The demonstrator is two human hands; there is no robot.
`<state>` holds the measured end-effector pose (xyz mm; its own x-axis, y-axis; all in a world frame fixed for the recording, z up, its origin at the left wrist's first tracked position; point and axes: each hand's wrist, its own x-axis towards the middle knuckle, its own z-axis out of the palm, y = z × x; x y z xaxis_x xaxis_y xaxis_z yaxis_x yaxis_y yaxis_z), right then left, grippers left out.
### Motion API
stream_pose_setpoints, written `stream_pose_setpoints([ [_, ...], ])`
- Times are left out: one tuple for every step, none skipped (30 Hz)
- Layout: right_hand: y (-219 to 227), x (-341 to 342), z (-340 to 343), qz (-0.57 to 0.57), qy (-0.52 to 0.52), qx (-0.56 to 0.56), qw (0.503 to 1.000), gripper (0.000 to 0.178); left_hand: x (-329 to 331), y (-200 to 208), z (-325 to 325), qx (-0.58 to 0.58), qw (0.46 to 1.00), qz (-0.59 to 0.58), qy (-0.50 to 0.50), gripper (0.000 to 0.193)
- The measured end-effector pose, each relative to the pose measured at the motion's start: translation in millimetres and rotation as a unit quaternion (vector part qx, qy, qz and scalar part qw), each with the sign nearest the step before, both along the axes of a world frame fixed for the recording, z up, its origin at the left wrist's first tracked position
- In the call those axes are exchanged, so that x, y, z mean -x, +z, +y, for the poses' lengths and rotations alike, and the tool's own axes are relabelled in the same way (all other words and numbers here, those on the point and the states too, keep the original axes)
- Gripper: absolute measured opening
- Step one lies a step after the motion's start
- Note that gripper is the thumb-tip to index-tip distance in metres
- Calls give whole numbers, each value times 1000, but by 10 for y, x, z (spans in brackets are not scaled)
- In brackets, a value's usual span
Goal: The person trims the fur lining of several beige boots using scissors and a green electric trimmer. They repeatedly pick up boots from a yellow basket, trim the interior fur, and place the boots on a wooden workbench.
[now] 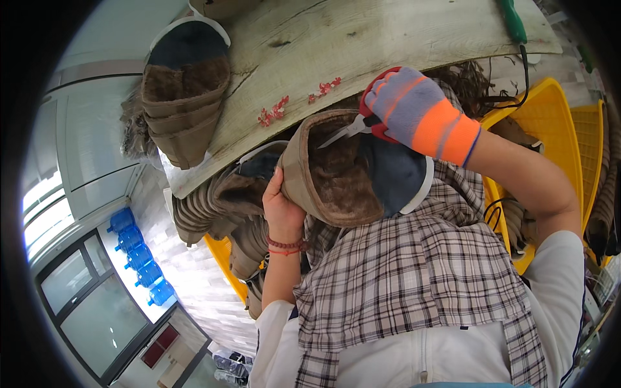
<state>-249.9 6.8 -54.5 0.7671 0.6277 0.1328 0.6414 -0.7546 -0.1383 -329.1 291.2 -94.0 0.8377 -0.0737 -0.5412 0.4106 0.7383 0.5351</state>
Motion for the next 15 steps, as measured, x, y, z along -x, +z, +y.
stream_pose_setpoints([
  [11,4,-64,11,-16,-17,1000,22,-1,26,-19,-1,1000,1,4,35],
  [32,1,-149,20,-31,-33,999,25,-6,35,-17,1,1000,1,2,35],
  [55,3,-232,29,-45,-49,997,27,-2,21,-2,5,1000,1,0,36],
  [70,20,-297,19,-65,-71,995,28,14,12,14,8,1000,1,-2,36],
  [70,27,-359,5,-84,-94,992,29,29,26,29,0,1000,8,-1,37],
  [91,1,-439,-17,-105,-115,988,29,25,65,36,-7,1000,7,-2,37],
  [68,-22,-508,-33,-126,-137,982,32,45,129,45,-13,1000,6,-3,38],
  [38,-87,-591,-47,-159,-148,975,33,63,290,28,-6,1000,-11,-6,39],
  [11,-137,-692,-59,-197,-161,965,34,56,479,35,-25,996,-82,-39,42],
  [-29,-191,-794,-70,-235,-176,953,35,31,680,72,-89,990,-103,-39,47],
  [-51,-276,-912,-84,-268,-181,943,37,-73,1059,-30,-177,964,-187,-64,57],
  [-93,-322,-1025,-95,-292,-175,935,37,-146,1365,-45,-254,925,-275,-70,67],
  [-155,-400,-1132,-105,-318,-171,927,37,-229,1686,-119,-305,888,-341,-44,70],
  [-213,-482,-1188,-111,-337,-170,919,37,-292,1943,-154,-346,852,-392,-7,68],
  [-255,-533,-1241,-110,-358,-170,912,36,-398,2148,-217,-379,793,-476,11,66],
])
